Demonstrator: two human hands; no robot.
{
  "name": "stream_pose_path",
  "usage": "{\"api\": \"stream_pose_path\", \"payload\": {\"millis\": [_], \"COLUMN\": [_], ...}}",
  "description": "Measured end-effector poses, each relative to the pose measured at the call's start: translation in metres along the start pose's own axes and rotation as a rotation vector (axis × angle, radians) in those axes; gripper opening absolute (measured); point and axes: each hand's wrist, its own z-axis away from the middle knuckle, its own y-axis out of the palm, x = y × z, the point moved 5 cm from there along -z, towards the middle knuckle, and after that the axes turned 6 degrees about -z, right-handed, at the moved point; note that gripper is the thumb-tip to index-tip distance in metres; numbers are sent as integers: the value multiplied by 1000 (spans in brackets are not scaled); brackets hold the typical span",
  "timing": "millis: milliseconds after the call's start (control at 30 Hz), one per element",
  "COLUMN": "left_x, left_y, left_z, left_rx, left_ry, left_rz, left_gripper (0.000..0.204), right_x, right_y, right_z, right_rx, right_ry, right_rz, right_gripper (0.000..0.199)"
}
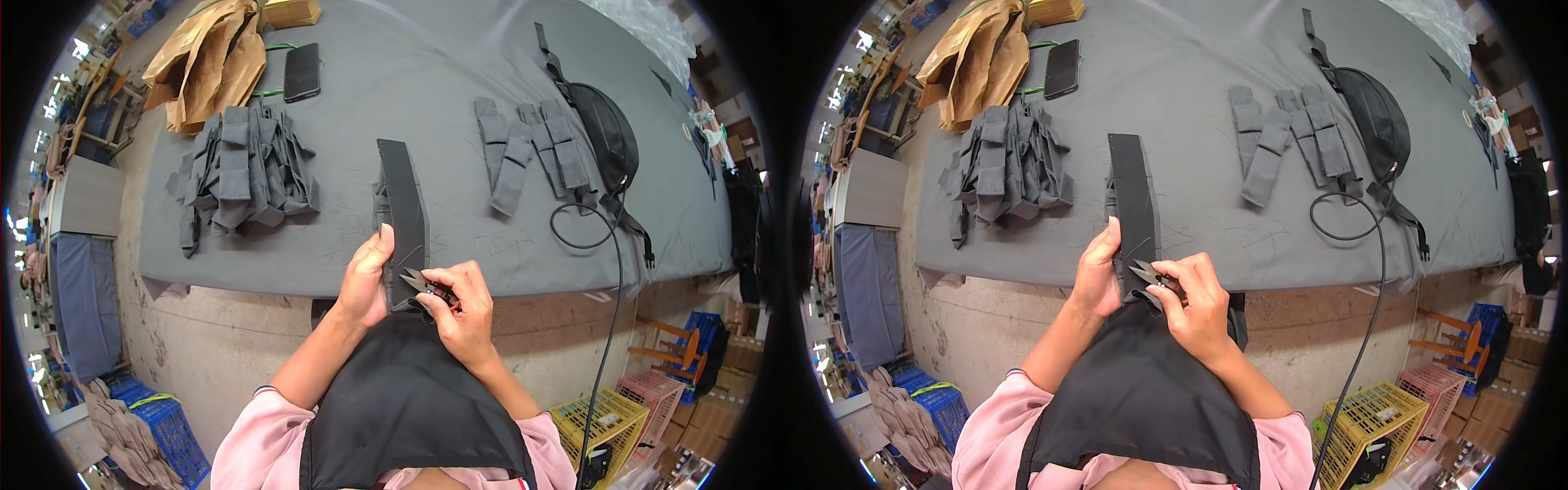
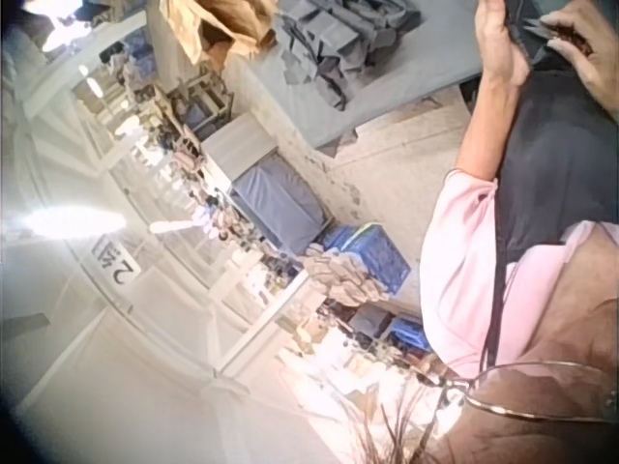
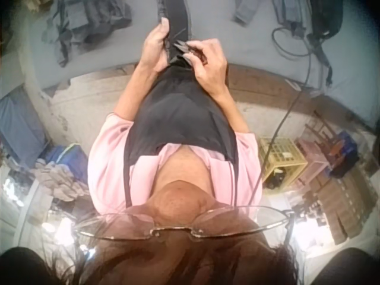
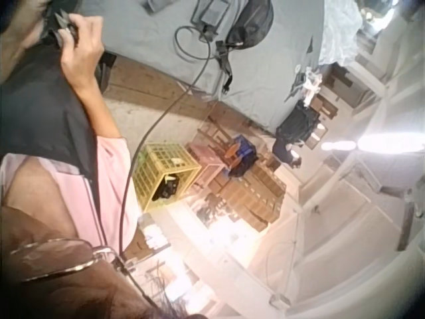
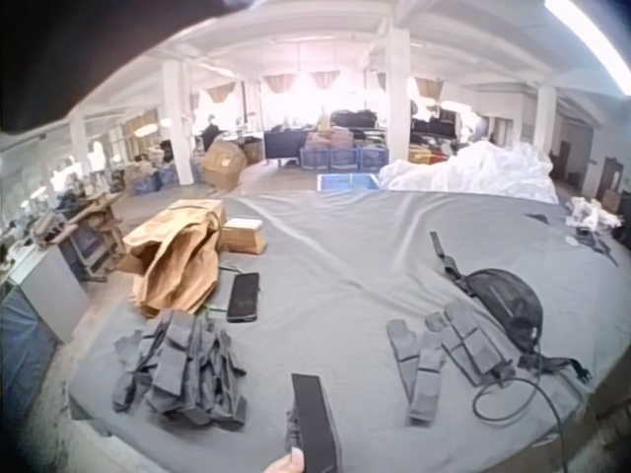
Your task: The person trims excess threads and edges from multiple gray fabric straps using a small pair of scissors. They handle each strap individually, snipping loose threads and then placing the finished pieces on the table.
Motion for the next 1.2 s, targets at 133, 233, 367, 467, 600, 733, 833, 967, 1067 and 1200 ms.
{"api": "stream_pose_path", "payload": {"millis": [133,233,367,467,600,733,833,967,1067,1200], "left_x": [1,4,6,5,3,0,3,0,0,2], "left_y": [-2,-6,-5,-3,-2,-2,-4,1,2,1], "left_z": [2,2,2,3,4,6,6,11,13,13], "left_rx": [-58,-75,-91,-87,-92,-26,-13,-110,-128,-120], "left_ry": [-15,-15,-9,-17,-16,-12,-19,-46,-60,-71], "left_rz": [-16,-47,-58,-52,-59,-47,-78,-125,-122,-124], "left_gripper": [36,33,33,32,31,30,29,25,23,21], "right_x": [1,1,8,7,-5,-3,-1,-1,1,0], "right_y": [4,5,6,3,-3,-3,-2,-2,-1,-1], "right_z": [-1,2,8,10,11,2,-1,-4,-3,0], "right_rx": [13,-13,-16,-46,-52,-10,10,50,41,18], "right_ry": [-22,-163,-340,-324,-114,-2,-20,-154,-253,-307], "right_rz": [-12,107,303,258,138,33,26,115,181,202], "right_gripper": [29,31,32,28,25,23,25,28,30,32]}}
